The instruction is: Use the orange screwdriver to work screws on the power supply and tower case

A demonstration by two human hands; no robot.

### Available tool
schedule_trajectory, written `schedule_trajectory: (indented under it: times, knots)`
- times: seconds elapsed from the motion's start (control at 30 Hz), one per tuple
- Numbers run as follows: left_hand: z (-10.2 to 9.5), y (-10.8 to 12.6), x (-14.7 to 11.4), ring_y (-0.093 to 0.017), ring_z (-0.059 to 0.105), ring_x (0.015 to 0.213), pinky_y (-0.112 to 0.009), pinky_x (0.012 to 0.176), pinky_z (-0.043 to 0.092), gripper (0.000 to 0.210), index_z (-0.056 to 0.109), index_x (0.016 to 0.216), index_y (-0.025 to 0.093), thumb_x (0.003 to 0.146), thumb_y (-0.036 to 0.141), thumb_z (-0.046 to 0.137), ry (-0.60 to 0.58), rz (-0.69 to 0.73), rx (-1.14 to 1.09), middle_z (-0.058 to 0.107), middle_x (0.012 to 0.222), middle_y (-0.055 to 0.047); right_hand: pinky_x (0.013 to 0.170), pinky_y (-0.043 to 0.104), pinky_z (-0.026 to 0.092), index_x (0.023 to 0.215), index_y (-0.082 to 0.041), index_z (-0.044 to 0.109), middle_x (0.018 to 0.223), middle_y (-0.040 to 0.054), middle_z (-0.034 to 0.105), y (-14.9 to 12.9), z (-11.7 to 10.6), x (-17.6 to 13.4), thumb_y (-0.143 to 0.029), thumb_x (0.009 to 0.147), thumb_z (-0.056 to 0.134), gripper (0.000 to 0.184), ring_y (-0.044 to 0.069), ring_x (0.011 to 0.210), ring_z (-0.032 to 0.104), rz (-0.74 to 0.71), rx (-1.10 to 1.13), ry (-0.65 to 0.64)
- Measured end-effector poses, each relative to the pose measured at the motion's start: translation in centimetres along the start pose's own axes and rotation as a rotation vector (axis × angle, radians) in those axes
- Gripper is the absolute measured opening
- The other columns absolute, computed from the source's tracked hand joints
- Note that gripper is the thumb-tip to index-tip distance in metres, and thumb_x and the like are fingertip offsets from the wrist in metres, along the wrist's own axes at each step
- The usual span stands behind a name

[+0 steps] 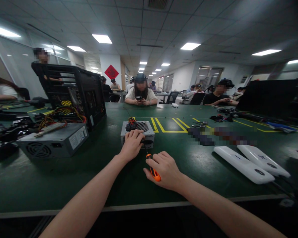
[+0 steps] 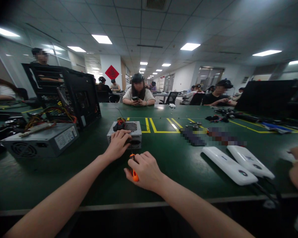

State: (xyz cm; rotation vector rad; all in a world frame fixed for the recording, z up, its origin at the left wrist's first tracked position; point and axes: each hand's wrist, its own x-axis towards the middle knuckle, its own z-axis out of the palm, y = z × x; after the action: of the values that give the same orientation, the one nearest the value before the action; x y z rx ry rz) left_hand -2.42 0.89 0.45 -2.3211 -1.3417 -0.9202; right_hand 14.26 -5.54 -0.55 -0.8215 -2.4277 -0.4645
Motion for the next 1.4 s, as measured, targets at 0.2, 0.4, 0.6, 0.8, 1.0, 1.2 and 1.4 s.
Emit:
schedule_trajectory:
  times: [0.2,0.4,0.6,0.8,1.0,1.2,1.4]
  knots:
    - [0.08,0.04,-0.01,-0.022,0.037,0.103,-0.037,0.081,0.030,0.020,0.049,0.088,0.021,0.069,0.014,0.051,0.008,0.002,0.008,0.045,0.112,-0.005,0.066,0.028,0.029,0.079,-0.018,0.052,0.071,0.0022,0.049,0.02,0.19,-0.10,-0.021,0.075,0.042,0.011,0.013,0.065,0.042,-0.071,-0.048,-0.019]
    - [0.05,0.12,0.03,-0.022,0.037,0.103,-0.038,0.081,0.030,0.022,0.049,0.088,0.022,0.068,0.012,0.051,0.004,-0.007,0.000,0.044,0.112,-0.005,0.067,0.030,0.029,0.075,-0.020,0.053,0.076,0.0044,0.048,0.03,-0.22,-0.04,-0.019,0.070,0.047,0.008,0.016,0.071,0.041,-0.120,-0.080,-0.037]
    - [0.08,0.06,0.06,-0.023,0.037,0.103,-0.038,0.081,0.030,0.022,0.050,0.088,0.021,0.068,0.013,0.051,0.001,-0.005,-0.003,0.044,0.112,-0.006,0.064,0.028,0.030,0.083,-0.016,0.052,0.070,0.0026,0.050,0.04,0.25,0.09,-0.022,0.078,0.041,0.013,0.013,0.064,0.043,-0.032,-0.049,0.007]
    - [0.09,-0.02,0.05,-0.022,0.037,0.103,-0.038,0.081,0.030,0.022,0.050,0.088,0.022,0.067,0.013,0.052,-0.001,-0.012,-0.014,0.044,0.112,-0.005,0.066,0.028,0.029,0.077,-0.019,0.052,0.066,0.0007,0.049,0.13,0.36,-0.18,-0.017,0.075,0.042,0.010,0.013,0.062,0.042,-0.102,-0.083,0.006]
    - [0.14,0.05,0.06,-0.022,0.037,0.102,-0.038,0.081,0.030,0.022,0.050,0.088,0.022,0.068,0.013,0.051,0.009,-0.008,-0.003,0.044,0.111,-0.005,0.070,0.032,0.027,0.078,-0.021,0.053,0.069,0.0018,0.050,-0.12,-0.05,-0.07,-0.018,0.075,0.043,0.011,0.014,0.064,0.041,-0.121,-0.129,0.011]
    - [0.09,0.12,0.07,-0.023,0.037,0.102,-0.039,0.081,0.030,0.023,0.051,0.088,0.022,0.068,0.013,0.051,-0.009,-0.023,0.004,0.044,0.112,-0.006,0.068,0.029,0.027,0.073,-0.019,0.051,0.064,0.0003,0.051,0.02,0.17,-0.06,-0.019,0.075,0.044,0.008,0.012,0.060,0.042,-0.018,-0.061,0.062]
    - [0.11,0.09,0.06,-0.023,0.037,0.102,-0.039,0.080,0.030,0.023,0.050,0.089,0.022,0.068,0.012,0.050,-0.001,-0.020,0.001,0.044,0.112,-0.005,0.065,0.026,0.028,0.072,-0.017,0.049,0.061,-0.0006,0.053,0.25,0.13,-0.14,-0.022,0.079,0.042,0.012,0.010,0.058,0.045,0.079,0.008,0.142]
